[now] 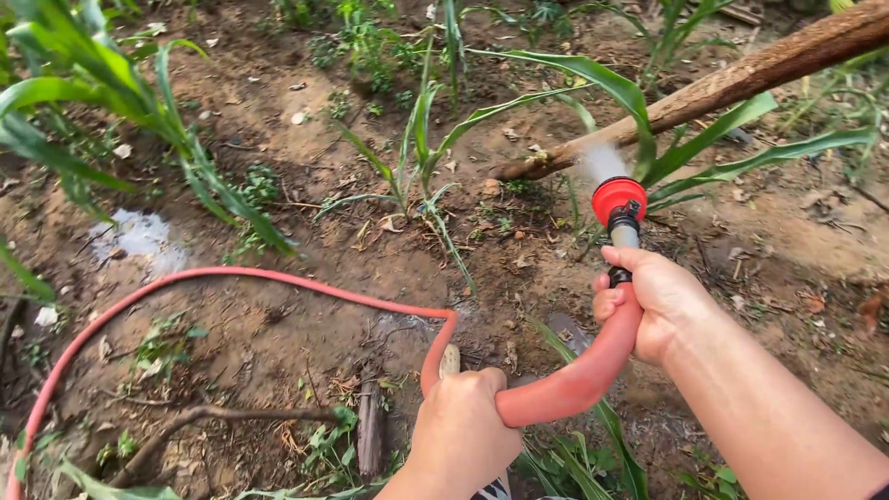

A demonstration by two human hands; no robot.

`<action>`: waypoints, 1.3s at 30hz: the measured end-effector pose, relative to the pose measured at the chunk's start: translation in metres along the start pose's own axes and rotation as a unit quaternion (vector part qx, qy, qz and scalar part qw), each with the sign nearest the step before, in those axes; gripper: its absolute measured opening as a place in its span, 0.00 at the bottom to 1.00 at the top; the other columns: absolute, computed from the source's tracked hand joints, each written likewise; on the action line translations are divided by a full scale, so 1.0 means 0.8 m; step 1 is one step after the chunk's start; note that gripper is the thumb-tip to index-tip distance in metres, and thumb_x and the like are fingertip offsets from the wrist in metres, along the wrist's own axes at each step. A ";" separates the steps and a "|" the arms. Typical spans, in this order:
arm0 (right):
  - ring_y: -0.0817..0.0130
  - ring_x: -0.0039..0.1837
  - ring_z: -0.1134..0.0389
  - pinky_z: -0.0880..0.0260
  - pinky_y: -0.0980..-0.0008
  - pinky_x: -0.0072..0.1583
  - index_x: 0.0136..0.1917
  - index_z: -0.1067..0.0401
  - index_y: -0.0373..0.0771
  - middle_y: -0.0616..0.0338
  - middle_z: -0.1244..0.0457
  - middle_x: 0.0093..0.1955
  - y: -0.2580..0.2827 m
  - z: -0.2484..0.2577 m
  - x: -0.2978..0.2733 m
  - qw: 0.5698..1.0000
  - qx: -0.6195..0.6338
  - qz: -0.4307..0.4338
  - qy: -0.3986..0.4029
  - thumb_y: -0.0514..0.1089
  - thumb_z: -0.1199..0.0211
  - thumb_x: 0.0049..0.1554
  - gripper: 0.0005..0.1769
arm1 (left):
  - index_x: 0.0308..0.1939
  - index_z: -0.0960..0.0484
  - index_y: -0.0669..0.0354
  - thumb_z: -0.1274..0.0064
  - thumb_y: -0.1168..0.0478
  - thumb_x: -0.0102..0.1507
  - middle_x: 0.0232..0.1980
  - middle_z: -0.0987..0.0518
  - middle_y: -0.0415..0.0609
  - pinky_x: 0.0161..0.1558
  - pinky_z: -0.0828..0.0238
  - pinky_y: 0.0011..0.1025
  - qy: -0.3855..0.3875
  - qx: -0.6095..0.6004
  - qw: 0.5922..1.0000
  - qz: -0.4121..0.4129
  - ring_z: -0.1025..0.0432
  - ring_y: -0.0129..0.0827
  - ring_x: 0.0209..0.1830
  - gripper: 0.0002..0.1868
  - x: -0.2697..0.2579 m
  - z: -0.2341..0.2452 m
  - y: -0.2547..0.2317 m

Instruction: Watering various plants in a garden bed using a garden hose with a spray nozzle attachment.

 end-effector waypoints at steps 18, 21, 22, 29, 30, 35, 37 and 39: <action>0.81 0.28 0.54 0.50 0.81 0.30 0.51 0.46 0.50 0.62 0.47 0.35 -0.032 0.048 -0.004 0.989 0.121 0.040 -0.075 0.43 0.40 0.60 0.14 | 0.28 0.26 0.54 0.56 0.66 0.48 0.27 0.24 0.51 0.32 0.28 0.48 0.086 0.041 0.993 -0.074 0.26 0.55 0.31 0.05 0.012 0.013 0.005; 0.80 0.27 0.54 0.50 0.81 0.29 0.50 0.45 0.49 0.64 0.47 0.34 -0.048 0.048 0.006 0.989 0.130 0.007 -0.064 0.45 0.42 0.61 0.11 | 0.28 0.24 0.53 0.54 0.64 0.48 0.27 0.23 0.51 0.36 0.27 0.48 0.108 0.058 0.988 -0.091 0.25 0.55 0.33 0.05 0.014 0.019 0.005; 0.81 0.27 0.54 0.51 0.82 0.29 0.50 0.45 0.51 0.64 0.47 0.34 -0.054 0.047 0.005 0.989 0.130 -0.007 -0.068 0.45 0.42 0.61 0.11 | 0.28 0.23 0.53 0.54 0.64 0.48 0.27 0.23 0.51 0.37 0.26 0.49 0.113 0.058 0.988 -0.087 0.25 0.56 0.34 0.06 0.014 0.023 0.005; 0.82 0.27 0.53 0.52 0.85 0.28 0.50 0.47 0.47 0.61 0.46 0.35 -0.108 0.056 0.056 0.984 0.143 -0.100 -0.034 0.45 0.42 0.60 0.13 | 0.29 0.20 0.53 0.55 0.67 0.45 0.26 0.20 0.51 0.73 0.51 0.31 0.132 0.109 0.979 -0.110 0.23 0.50 0.47 0.12 0.018 0.039 0.003; 0.82 0.27 0.53 0.52 0.85 0.28 0.50 0.47 0.47 0.61 0.46 0.35 -0.110 0.056 0.057 0.984 0.145 -0.101 -0.035 0.45 0.42 0.60 0.13 | 0.29 0.20 0.53 0.55 0.67 0.45 0.26 0.20 0.51 0.73 0.51 0.31 0.134 0.111 0.979 -0.111 0.23 0.50 0.47 0.12 0.022 0.037 0.006; 0.85 0.28 0.53 0.51 0.86 0.27 0.55 0.45 0.43 0.62 0.45 0.35 -0.132 0.045 0.028 0.976 0.159 -0.136 -0.062 0.45 0.41 0.60 0.15 | 0.35 0.20 0.52 0.55 0.64 0.51 0.35 0.21 0.51 0.48 0.27 0.45 0.191 0.128 0.971 -0.067 0.26 0.51 0.42 0.11 0.021 0.020 0.021; 0.85 0.28 0.52 0.52 0.87 0.27 0.55 0.44 0.44 0.62 0.44 0.35 -0.138 0.052 0.032 0.976 0.157 -0.139 -0.053 0.44 0.42 0.60 0.14 | 0.37 0.20 0.51 0.52 0.62 0.53 0.37 0.21 0.51 0.47 0.27 0.46 0.200 0.148 0.967 -0.065 0.26 0.52 0.42 0.11 0.019 0.016 0.015; 0.85 0.28 0.52 0.52 0.88 0.27 0.55 0.43 0.44 0.62 0.44 0.34 -0.147 0.063 0.038 0.977 0.150 -0.144 -0.045 0.44 0.42 0.60 0.13 | 0.40 0.19 0.51 0.50 0.61 0.54 0.39 0.21 0.52 0.46 0.27 0.47 0.209 0.163 0.962 -0.058 0.25 0.54 0.42 0.11 0.013 0.003 0.017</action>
Point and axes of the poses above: each hand's wrist, its own x-axis towards the middle knuckle, its own z-axis out of the back of the hand, y = z × x, the point moved 9 cm from there along x, towards the middle knuckle
